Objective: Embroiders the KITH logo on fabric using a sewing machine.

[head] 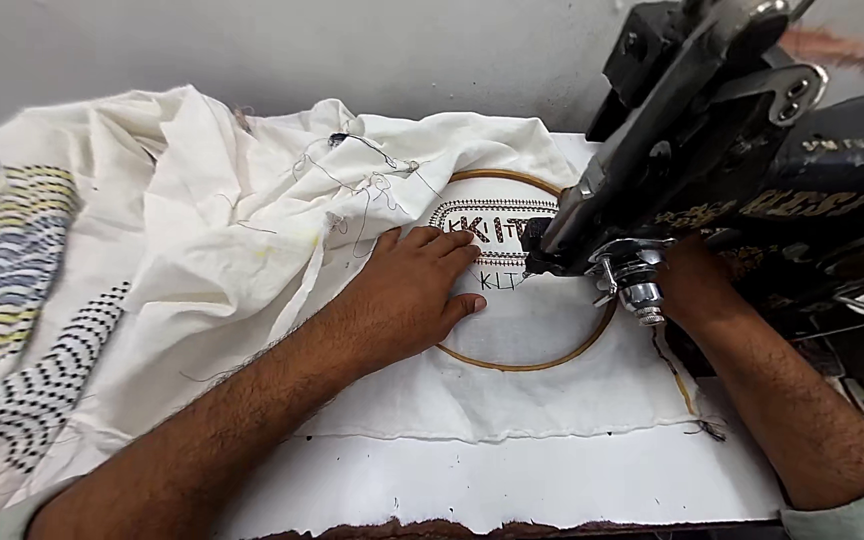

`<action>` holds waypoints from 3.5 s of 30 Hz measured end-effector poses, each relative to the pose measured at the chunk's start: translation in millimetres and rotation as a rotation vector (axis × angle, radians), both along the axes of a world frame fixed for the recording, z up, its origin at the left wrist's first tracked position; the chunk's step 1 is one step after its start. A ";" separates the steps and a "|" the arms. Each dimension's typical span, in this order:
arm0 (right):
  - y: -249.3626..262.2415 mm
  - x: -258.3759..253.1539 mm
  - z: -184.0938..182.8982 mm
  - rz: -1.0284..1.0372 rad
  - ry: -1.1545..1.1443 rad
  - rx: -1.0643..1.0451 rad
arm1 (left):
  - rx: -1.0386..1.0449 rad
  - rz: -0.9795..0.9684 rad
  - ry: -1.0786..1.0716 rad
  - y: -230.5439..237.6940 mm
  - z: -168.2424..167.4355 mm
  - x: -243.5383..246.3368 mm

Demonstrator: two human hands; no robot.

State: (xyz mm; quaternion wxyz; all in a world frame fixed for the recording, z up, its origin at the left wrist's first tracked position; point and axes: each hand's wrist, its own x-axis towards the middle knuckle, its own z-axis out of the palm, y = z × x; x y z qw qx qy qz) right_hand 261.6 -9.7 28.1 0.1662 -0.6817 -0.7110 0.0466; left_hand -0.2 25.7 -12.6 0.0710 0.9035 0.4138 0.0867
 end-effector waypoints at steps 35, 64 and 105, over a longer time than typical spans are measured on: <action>5.5 5.1 -14.8 0.243 0.106 -0.057 | 0.163 0.117 -0.263 2.1 21.9 -5.2; 8.6 17.8 -13.6 0.240 -0.255 -0.226 | 0.013 -0.051 0.077 -19.1 -2.4 9.4; 10.6 18.0 -16.5 0.238 -0.199 -0.184 | 0.005 -0.053 0.047 -10.3 -3.3 8.2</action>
